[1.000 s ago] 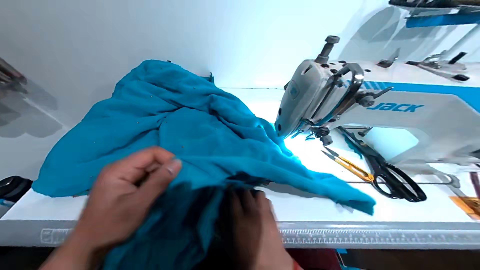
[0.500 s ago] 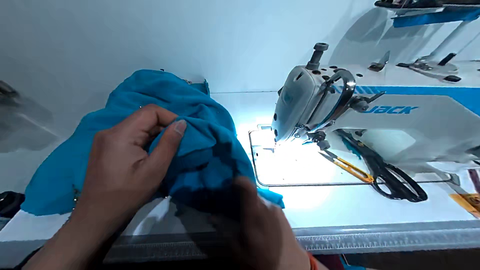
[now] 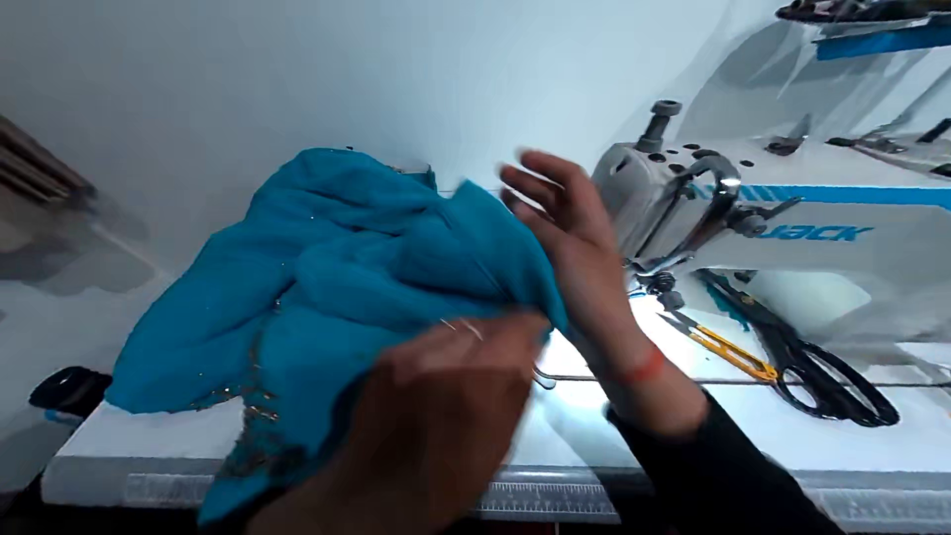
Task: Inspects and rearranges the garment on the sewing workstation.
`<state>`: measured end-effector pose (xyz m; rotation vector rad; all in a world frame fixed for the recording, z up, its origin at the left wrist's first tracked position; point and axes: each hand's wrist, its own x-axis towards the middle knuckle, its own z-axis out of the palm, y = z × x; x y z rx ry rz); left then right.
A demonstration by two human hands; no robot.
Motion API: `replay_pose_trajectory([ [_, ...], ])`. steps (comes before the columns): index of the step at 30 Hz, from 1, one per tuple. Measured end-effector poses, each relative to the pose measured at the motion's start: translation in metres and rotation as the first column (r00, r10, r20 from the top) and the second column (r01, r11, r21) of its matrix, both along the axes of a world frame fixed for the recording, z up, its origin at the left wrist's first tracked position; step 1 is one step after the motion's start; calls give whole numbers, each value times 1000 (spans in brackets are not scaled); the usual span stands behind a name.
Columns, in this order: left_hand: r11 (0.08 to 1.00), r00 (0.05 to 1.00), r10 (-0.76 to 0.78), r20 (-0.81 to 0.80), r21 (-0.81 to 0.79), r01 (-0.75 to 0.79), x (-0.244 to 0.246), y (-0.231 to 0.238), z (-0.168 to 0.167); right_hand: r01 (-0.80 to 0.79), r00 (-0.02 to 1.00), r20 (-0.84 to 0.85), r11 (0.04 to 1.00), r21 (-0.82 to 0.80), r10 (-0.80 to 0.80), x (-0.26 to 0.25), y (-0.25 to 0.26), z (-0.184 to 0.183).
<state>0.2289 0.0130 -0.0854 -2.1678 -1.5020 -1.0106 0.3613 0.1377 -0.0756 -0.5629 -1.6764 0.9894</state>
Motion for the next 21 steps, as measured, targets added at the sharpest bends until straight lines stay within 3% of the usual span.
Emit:
replay_pose_trajectory([
  [1,980,989,-134,-57,-158,124,8,1,-20,61,997,32,996,68,-64,23,-18,-17],
  [3,807,927,-371,-53,-512,294,0,8,-37,213,968,91,959,189,-233,66,-48,-62],
  [4,739,906,-421,-48,-598,311,-7,13,-38,269,945,129,937,223,-302,85,-63,-83],
  [6,737,896,-434,-93,-609,294,-16,25,-40,290,907,234,921,259,-351,118,-86,-110],
  [9,808,886,-429,-178,-514,288,-12,46,-48,247,865,361,922,299,-349,138,-101,-123],
  [11,809,874,-439,-207,-515,284,-7,60,-55,186,844,426,923,337,-326,130,-105,-123],
  [14,692,885,-437,-164,-690,213,-1,69,-61,77,792,505,877,475,-344,105,-102,-126],
  [17,643,895,-430,-119,-737,211,-5,63,-68,-47,768,538,807,589,-348,82,-94,-136],
  [21,698,875,-464,-137,-665,266,-22,58,-91,-78,769,525,762,643,-364,79,-91,-149],
])
